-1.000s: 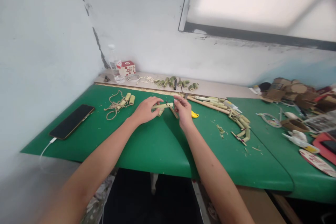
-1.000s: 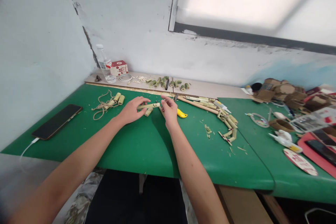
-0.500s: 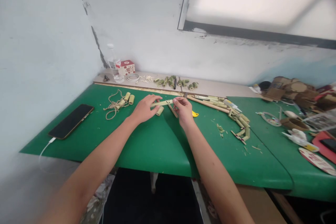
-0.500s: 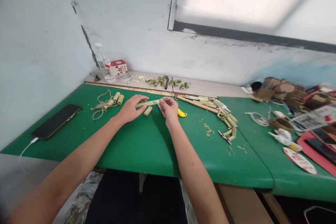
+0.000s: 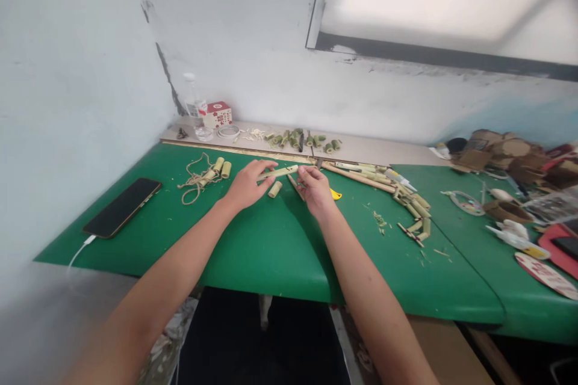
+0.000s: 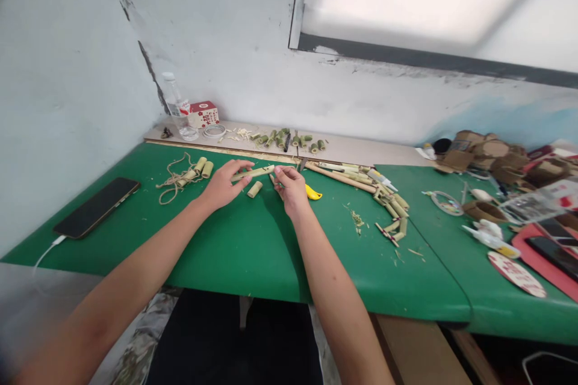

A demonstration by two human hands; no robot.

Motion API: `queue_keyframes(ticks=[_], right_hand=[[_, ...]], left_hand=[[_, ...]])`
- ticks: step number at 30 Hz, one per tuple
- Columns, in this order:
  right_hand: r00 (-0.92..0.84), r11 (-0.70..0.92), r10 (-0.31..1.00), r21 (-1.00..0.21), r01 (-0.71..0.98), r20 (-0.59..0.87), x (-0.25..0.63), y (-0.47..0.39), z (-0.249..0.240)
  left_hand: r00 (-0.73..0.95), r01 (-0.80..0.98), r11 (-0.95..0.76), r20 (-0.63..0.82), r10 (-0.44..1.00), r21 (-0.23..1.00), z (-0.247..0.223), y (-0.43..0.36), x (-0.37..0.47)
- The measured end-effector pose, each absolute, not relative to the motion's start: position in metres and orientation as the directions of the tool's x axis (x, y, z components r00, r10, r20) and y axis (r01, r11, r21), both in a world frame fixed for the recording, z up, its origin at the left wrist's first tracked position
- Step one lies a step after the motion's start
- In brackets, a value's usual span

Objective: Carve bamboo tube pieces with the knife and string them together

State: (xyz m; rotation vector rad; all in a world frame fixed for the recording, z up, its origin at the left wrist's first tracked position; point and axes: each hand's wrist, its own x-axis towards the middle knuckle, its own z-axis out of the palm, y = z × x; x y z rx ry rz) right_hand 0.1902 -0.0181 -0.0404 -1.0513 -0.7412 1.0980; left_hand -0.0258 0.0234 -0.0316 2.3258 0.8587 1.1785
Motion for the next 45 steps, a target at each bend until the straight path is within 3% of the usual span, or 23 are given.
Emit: queue_keyframes(ticks=[12, 21, 28, 36, 41, 45], right_hand=[[0.307, 0.145, 0.949, -0.966, -0.213, 0.075, 0.191, -0.015, -0.046], [0.339, 0.117, 0.94, -0.92, -0.375, -0.019, 0.199, -0.015, -0.043], [0.232, 0.031, 0.968, -0.872, -0.489, -0.096, 0.206, -0.012, -0.049], [0.291, 0.069, 0.954, -0.889, -0.453, -0.074, 0.208, -0.01, -0.051], [0.324, 0.104, 0.944, -0.883, -0.458, -0.056, 0.207, -0.012, -0.049], [0.342, 0.121, 0.939, -0.893, -0.433, -0.038, 0.204, -0.014, -0.044]], left_hand=[[0.369, 0.333, -0.754, 0.658, 0.657, 0.566, -0.032, 0.027, -0.025], [0.274, 0.346, -0.746, 0.699, 0.661, 0.569, -0.028, 0.023, -0.026], [0.206, 0.314, -0.767, 0.748, 0.631, 0.56, -0.026, 0.02, -0.027], [0.226, 0.325, -0.807, 0.788, 0.573, 0.494, -0.023, 0.019, -0.028], [0.239, 0.337, -0.77, 0.742, 0.627, 0.542, -0.025, 0.02, -0.026], [0.145, 0.234, -0.713, 0.701, 0.698, 0.661, -0.027, 0.026, -0.024]])
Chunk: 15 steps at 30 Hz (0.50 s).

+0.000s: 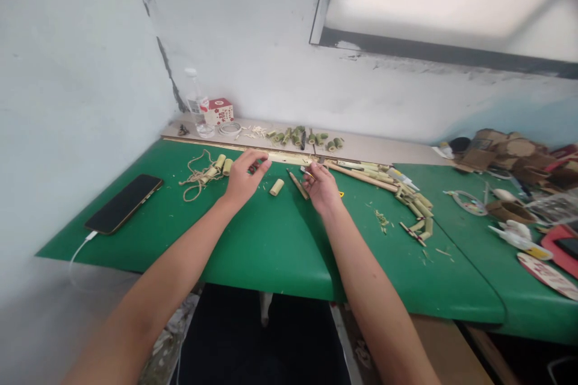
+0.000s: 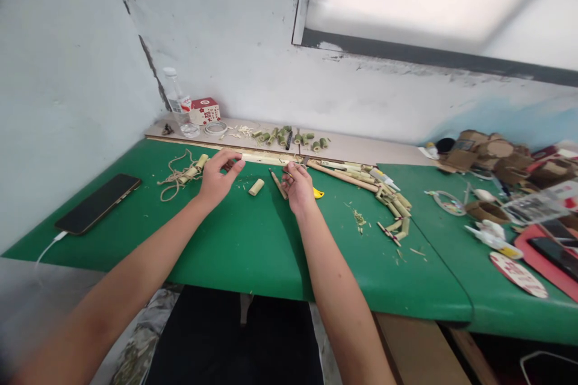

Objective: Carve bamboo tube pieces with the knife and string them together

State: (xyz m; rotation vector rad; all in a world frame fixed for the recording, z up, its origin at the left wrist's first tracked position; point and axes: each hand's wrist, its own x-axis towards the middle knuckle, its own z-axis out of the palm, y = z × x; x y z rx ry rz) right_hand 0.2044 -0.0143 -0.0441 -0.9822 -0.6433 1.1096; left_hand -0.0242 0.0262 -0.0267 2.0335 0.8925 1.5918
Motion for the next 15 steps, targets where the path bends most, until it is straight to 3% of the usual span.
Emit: queue_keyframes(ticks=[6, 15], right_hand=[[0.357, 0.107, 0.931, -0.885, -0.454, -0.071, 0.202, -0.015, -0.04], [0.413, 0.122, 0.908, -0.903, -0.411, -0.065, 0.203, -0.015, -0.037]], left_hand=[[0.02, -0.039, -0.519, 0.52, 0.854, 0.854, -0.032, 0.045, -0.023], [0.05, -0.033, -0.399, 0.4, 0.915, 0.916, -0.033, 0.049, -0.025]])
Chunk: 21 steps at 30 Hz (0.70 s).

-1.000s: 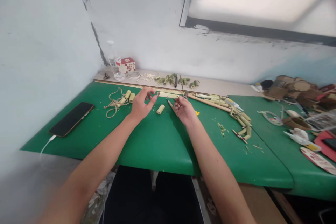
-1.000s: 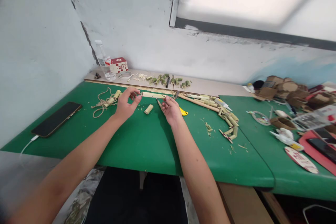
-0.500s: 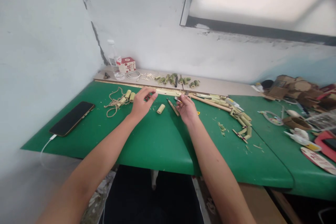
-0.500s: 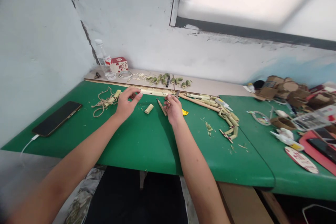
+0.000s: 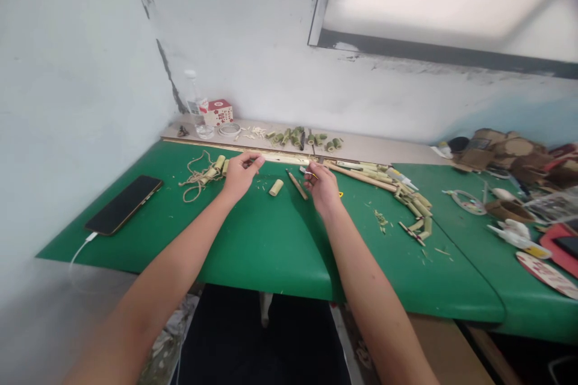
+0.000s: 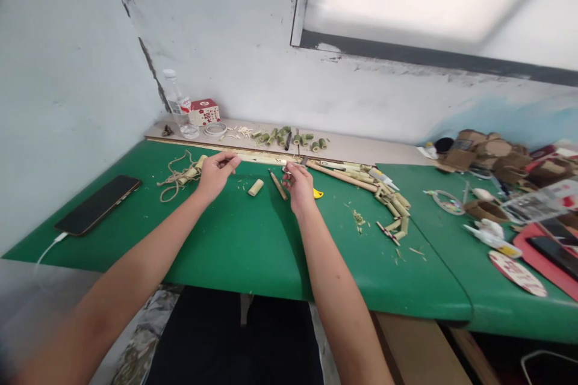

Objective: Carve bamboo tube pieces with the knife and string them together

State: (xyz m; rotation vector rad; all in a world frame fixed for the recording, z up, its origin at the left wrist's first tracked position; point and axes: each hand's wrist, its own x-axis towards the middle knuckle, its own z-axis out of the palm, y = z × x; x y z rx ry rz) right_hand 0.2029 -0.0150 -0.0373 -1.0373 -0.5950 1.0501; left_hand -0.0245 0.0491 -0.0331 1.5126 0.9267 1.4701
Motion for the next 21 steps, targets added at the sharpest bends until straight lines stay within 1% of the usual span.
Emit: queue_keyframes(ticks=[7, 15, 21], right_hand=[[0.444, 0.143, 0.895, -0.917, -0.373, -0.041, 0.2025, -0.0133, -0.0392], [0.52, 0.165, 0.854, -0.944, -0.284, -0.007, 0.2021, -0.0144, -0.0388], [0.533, 0.195, 0.846, -0.94, -0.281, 0.016, 0.2009, -0.0145, -0.0388]], left_hand=[[0.082, -0.062, -0.347, 0.351, 0.933, 0.936, -0.0328, 0.0474, -0.0228], [0.081, -0.091, -0.342, 0.35, 0.933, 0.935, -0.0339, 0.0471, -0.0225], [0.064, -0.104, -0.338, 0.346, 0.936, 0.935, -0.034, 0.0471, -0.0213]])
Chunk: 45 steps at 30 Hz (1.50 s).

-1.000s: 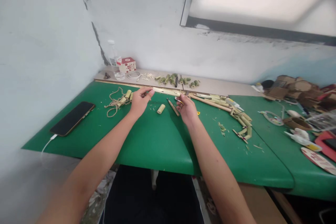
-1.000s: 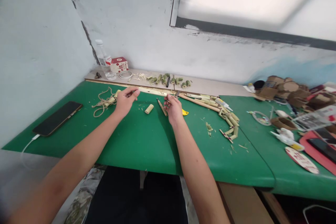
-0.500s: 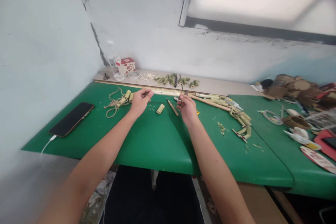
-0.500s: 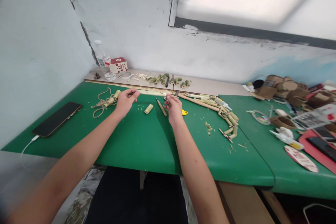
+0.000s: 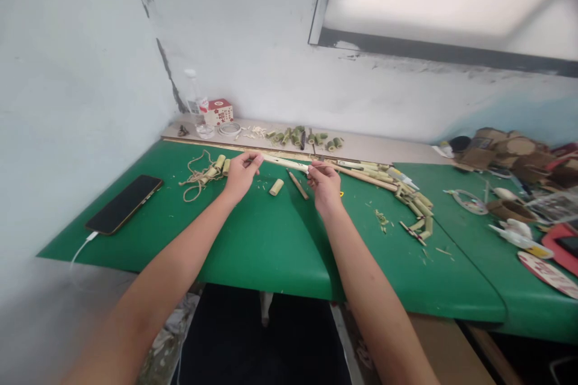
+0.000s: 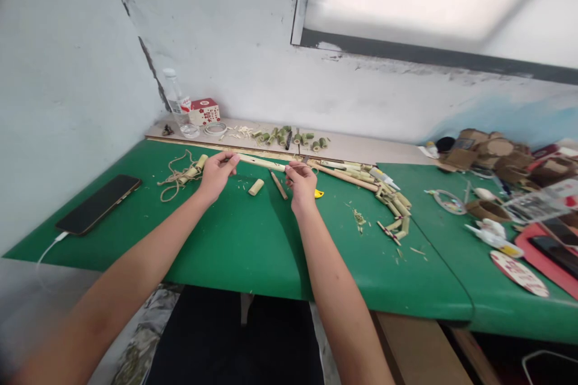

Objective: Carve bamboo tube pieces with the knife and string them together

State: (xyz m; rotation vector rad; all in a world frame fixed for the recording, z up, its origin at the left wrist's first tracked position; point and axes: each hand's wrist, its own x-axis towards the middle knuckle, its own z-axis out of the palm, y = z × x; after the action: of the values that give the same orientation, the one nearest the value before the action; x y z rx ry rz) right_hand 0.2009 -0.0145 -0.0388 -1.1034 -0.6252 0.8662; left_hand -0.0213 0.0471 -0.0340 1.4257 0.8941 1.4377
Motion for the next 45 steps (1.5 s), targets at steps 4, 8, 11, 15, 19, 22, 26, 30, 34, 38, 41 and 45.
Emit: queue_keyframes(ticks=[4, 8, 11, 15, 19, 22, 26, 30, 34, 38, 41, 45], right_hand=[[0.526, 0.187, 0.851, -0.933, -0.308, -0.004, 0.201, -0.015, -0.038], [0.516, 0.169, 0.856, -0.931, -0.324, -0.025, 0.199, -0.016, -0.037], [0.515, 0.167, 0.857, -0.934, -0.316, -0.02, 0.198, -0.016, -0.037], [0.507, 0.189, 0.862, -0.933, -0.306, 0.008, 0.197, -0.016, -0.037], [0.48, 0.191, 0.877, -0.938, -0.291, 0.029, 0.196, -0.017, -0.036], [0.478, 0.183, 0.878, -0.937, -0.298, 0.019, 0.195, -0.017, -0.036], [0.481, 0.193, 0.876, -0.933, -0.305, 0.024, 0.196, -0.017, -0.035], [0.475, 0.225, 0.877, -0.933, -0.282, 0.068, 0.194, -0.019, -0.03], [0.477, 0.25, 0.873, -0.931, -0.265, 0.098, 0.19, -0.022, -0.025], [0.477, 0.257, 0.873, -0.927, -0.274, 0.101, 0.188, -0.023, -0.026], [0.47, 0.247, 0.878, -0.928, -0.279, 0.092, 0.189, -0.022, -0.029], [0.47, 0.231, 0.879, -0.933, -0.275, 0.08, 0.191, -0.019, -0.033]], left_hand=[[0.04, -0.111, -0.331, 0.337, 0.941, 0.937, -0.034, 0.047, -0.021], [0.015, -0.096, -0.325, 0.328, 0.945, 0.941, -0.034, 0.047, -0.022], [-0.005, -0.096, -0.327, 0.328, 0.945, 0.94, -0.035, 0.048, -0.022], [-0.011, -0.106, -0.324, 0.325, 0.946, 0.94, -0.035, 0.048, -0.023], [-0.003, -0.103, -0.317, 0.319, 0.948, 0.943, -0.034, 0.048, -0.023], [0.007, -0.106, -0.312, 0.314, 0.949, 0.944, -0.034, 0.048, -0.024], [0.014, -0.104, -0.305, 0.308, 0.951, 0.947, -0.034, 0.048, -0.024], [0.021, -0.123, -0.29, 0.295, 0.955, 0.949, -0.034, 0.048, -0.024], [-0.002, -0.131, -0.28, 0.282, 0.959, 0.951, -0.035, 0.049, -0.023], [-0.028, -0.132, -0.277, 0.276, 0.961, 0.952, -0.035, 0.049, -0.023], [-0.04, -0.145, -0.273, 0.27, 0.962, 0.951, -0.036, 0.05, -0.022], [-0.068, -0.153, -0.247, 0.239, 0.969, 0.957, -0.038, 0.051, -0.022]])
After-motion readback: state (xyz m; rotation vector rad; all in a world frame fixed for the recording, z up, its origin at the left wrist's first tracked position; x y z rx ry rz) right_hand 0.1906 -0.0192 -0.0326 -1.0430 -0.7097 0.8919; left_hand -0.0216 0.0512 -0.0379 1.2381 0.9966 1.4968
